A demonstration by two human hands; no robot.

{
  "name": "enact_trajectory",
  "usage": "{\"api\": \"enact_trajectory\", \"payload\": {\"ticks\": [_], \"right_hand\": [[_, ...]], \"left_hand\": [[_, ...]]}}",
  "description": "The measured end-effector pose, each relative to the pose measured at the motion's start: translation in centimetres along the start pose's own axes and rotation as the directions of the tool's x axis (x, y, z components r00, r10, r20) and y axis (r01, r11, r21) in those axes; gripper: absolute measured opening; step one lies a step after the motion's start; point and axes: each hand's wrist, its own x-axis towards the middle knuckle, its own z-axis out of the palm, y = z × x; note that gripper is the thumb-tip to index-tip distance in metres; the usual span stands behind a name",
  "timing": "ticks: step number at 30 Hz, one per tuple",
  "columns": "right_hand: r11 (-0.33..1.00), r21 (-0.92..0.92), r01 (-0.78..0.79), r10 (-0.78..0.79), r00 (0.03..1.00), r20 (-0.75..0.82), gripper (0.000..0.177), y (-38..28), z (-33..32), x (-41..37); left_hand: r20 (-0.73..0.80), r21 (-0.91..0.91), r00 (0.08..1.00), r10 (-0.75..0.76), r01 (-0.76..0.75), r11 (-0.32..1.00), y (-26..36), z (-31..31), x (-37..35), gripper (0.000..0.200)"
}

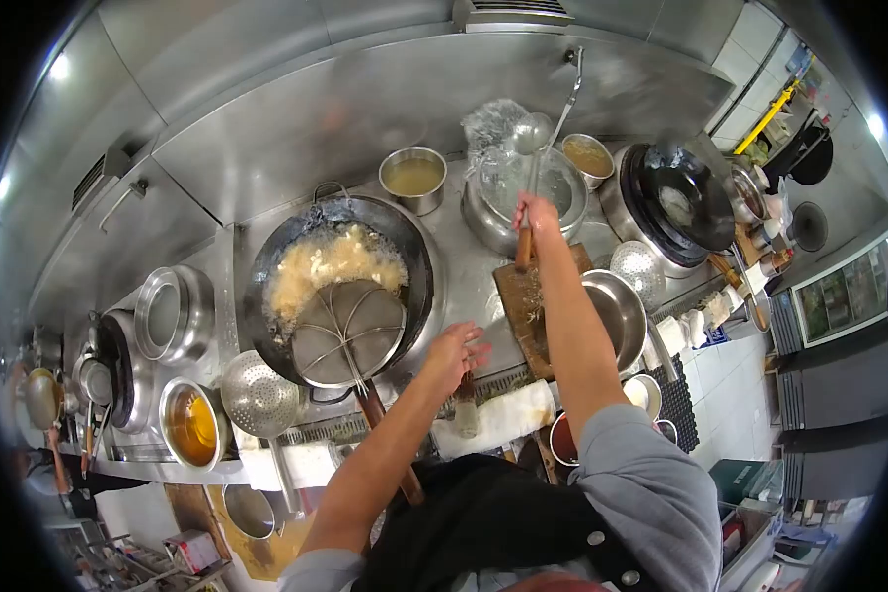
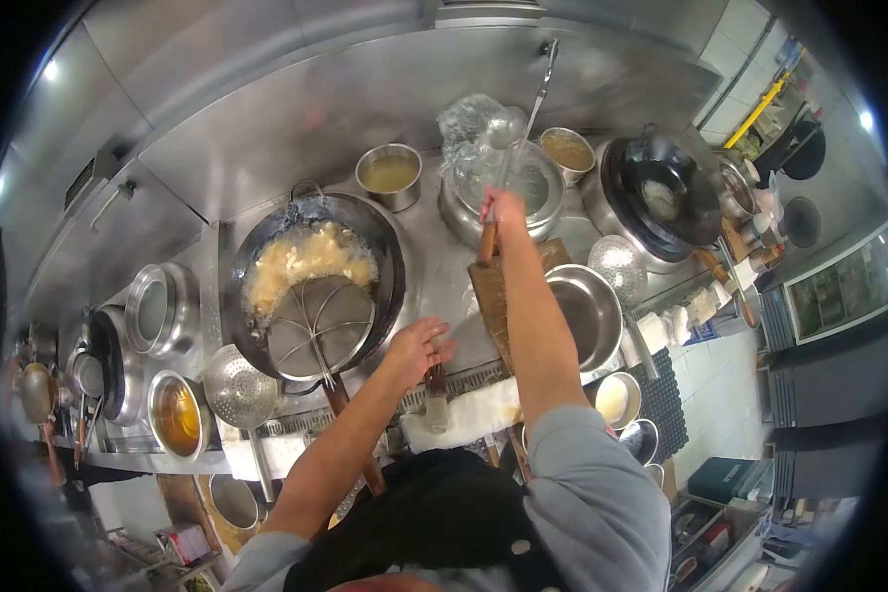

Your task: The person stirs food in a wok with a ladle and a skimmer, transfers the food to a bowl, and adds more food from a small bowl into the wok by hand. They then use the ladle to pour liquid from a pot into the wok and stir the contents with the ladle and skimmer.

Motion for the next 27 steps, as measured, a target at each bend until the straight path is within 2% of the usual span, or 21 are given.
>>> {"api": "enact_trajectory", "payload": {"ticks": [1, 2, 6, 7, 8, 9, 11, 12, 14, 15, 17, 18, 19, 22, 23, 24, 25, 26, 27], "right_hand": [[0.969, -0.219, 0.114, -0.153, 0.973, -0.172, 0.026, 1.4, -0.2, -0.5], [0.866, -0.429, 0.258, -0.375, 0.901, -0.216, 0.024, 3.3, -0.4, -1.4], [0.841, -0.51, 0.18, -0.372, 0.877, -0.304, 0.022, 6.4, -1.9, -3.8], [0.972, -0.227, 0.067, -0.125, 0.96, -0.251, 0.017, 6.6, -2.8, -3.8], [0.993, 0.061, -0.098, 0.104, 0.987, -0.121, 0.014, 7.0, -3.8, -3.9], [0.994, 0.06, -0.095, 0.102, 0.986, -0.131, 0.014, 7.1, -4.0, -5.1], [0.918, 0.36, -0.166, 0.152, 0.986, 0.066, 0.019, 7.1, -3.4, -8.2], [0.92, 0.36, -0.156, 0.145, 0.988, 0.057, 0.019, 7.7, -3.8, -8.4], [0.839, 0.497, -0.22, 0.116, 0.966, 0.231, 0.023, 9.6, -5.3, -9.0], [0.839, 0.499, -0.218, 0.121, 0.968, 0.219, 0.023, 10.4, -6.0, -9.9], [0.793, 0.541, -0.279, 0.037, 0.909, 0.415, 0.036, 11.7, -7.5, -12.2], [0.764, 0.568, -0.306, 0.016, 0.889, 0.458, 0.043, 12.7, -8.5, -13.4], [0.762, 0.57, -0.308, 0.019, 0.89, 0.455, 0.043, 13.5, -9.3, -14.6], [0.88, 0.39, -0.272, 0.043, 0.863, 0.504, 0.05, 15.8, -11.1, -16.2], [0.876, 0.392, -0.279, 0.048, 0.861, 0.506, 0.05, 16.4, -11.0, -15.1], [0.943, 0.268, -0.198, 0.059, 0.891, 0.451, 0.051, 17.0, -10.8, -13.0], [0.984, 0.132, -0.119, 0.058, 0.917, 0.394, 0.052, 17.4, -10.6, -10.8], [0.999, 0.025, 0.021, -0.027, 0.963, 0.268, 0.045, 17.1, -10.0, -8.4], [0.971, -0.214, 0.107, -0.081, 0.989, 0.128, 0.037, 17.5, -10.2, -5.0]], "left_hand": [[-0.026, -0.018, 1.0, -0.003, 0.003, 1.0, -0.1, -0.1, 0.6, 0.059], [-0.03, -0.021, 1.0, -0.008, 0.007, 1.0, -0.2, -0.1, 1.3, 0.059], [-0.096, -0.026, 0.995, -0.006, 0.003, 1.0, -0.4, 0.5, 4.2, 0.066], [-0.113, -0.031, 0.994, -0.012, 0.009, 0.999, -0.4, 0.7, 4.9, 0.068], [-0.109, -0.03, 0.994, -0.022, 0.019, 0.999, -0.4, 0.8, 5.6, 0.068], [-0.146, -0.046, 0.989, -0.029, 0.023, 0.999, -0.6, 0.8, 6.7, 0.064], [-0.166, -0.06, 0.985, -0.039, 0.03, 0.998, -0.4, 1.5, 8.7, 0.061], [-0.139, -0.089, 0.989, -0.047, 0.035, 0.995, -0.2, 1.9, 9.5, 0.062], [-0.113, -0.123, 0.991, -0.074, 0.06, 0.991, -0.6, 2.2, 11.0, 0.063], [-0.112, -0.128, 0.992, -0.067, 0.052, 0.99, -0.8, 2.3, 11.8, 0.065], [-0.111, -0.14, 0.992, -0.055, 0.039, 0.989, -1.5, 2.4, 13.3, 0.068], [-0.135, -0.155, 0.989, -0.058, 0.037, 0.987, -2.0, 2.2, 14.2, 0.065], [-0.137, -0.155, 0.989, -0.062, 0.04, 0.987, -2.4, 2.1, 14.7, 0.065], [-0.245, -0.13, 0.968, -0.048, 0.016, 0.991, -3.2, 1.4, 15.9, 0.057], [-0.251, -0.018, 0.966, -0.056, 0.053, 0.998, -3.3, 1.1, 16.4, 0.053], [-0.256, 0.094, 0.964, -0.067, 0.093, 0.991, -3.7, 0.9, 16.9, 0.049], [-0.261, 0.094, 0.963, -0.07, 0.097, 0.991, -4.6, 0.5, 17.9, 0.049], [-0.235, 0.068, 0.972, 0.016, 0.0, 0.998, -5.7, 0.2, 19.2, 0.046], [-0.211, 0.039, 0.972, 0.104, -0.098, 0.994, -6.3, 0.0, 19.9, 0.044]]}}
